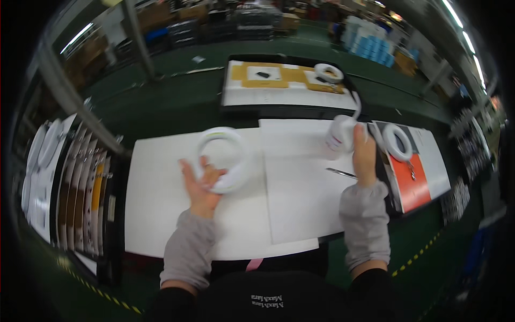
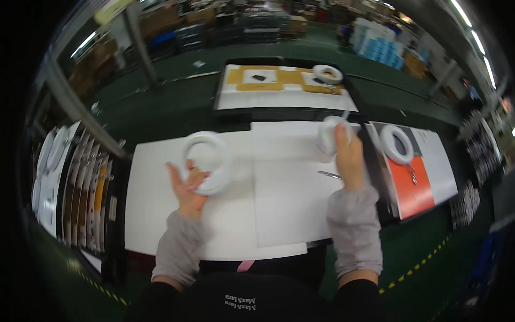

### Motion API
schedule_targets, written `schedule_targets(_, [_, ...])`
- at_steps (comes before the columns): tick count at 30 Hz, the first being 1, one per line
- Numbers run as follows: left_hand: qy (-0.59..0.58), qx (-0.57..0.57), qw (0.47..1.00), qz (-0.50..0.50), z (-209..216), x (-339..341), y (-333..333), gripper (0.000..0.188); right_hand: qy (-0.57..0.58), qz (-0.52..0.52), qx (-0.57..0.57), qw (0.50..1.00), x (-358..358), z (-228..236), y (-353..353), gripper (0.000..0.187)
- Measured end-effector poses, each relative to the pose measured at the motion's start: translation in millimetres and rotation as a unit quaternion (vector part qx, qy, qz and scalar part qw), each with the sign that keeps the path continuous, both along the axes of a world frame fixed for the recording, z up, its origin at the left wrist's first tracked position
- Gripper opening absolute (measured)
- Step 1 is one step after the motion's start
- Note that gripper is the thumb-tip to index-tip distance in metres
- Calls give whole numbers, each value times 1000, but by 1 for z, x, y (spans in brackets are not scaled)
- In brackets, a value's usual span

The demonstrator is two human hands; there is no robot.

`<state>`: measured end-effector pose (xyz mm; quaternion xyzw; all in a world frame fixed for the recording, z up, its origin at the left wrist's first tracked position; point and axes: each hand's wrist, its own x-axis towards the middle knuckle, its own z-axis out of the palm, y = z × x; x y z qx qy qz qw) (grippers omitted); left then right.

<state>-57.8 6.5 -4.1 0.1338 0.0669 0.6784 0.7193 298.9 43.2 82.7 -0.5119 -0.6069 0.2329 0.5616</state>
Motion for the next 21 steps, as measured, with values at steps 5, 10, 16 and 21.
schedule_targets(5, [550, 34, 830, 85, 4, 24, -14, 19, 102, 299, -23, 949, -122, -10, -17, 47])
schedule_targets(10, [680, 137, 706, 142, 14, 23, -24, 27, -199, 80, 107, 971, -168, -33, -6, 48])
schedule_targets(16, [658, 205, 715, 118, 7, 27, -21, 24, -248, 110, 244, 931, -185, -52, -26, 21])
schedule_targets(21, [684, 193, 695, 111, 15, 34, -30, 20, 111, 266, -176, 941, -140, -81, 19, 30])
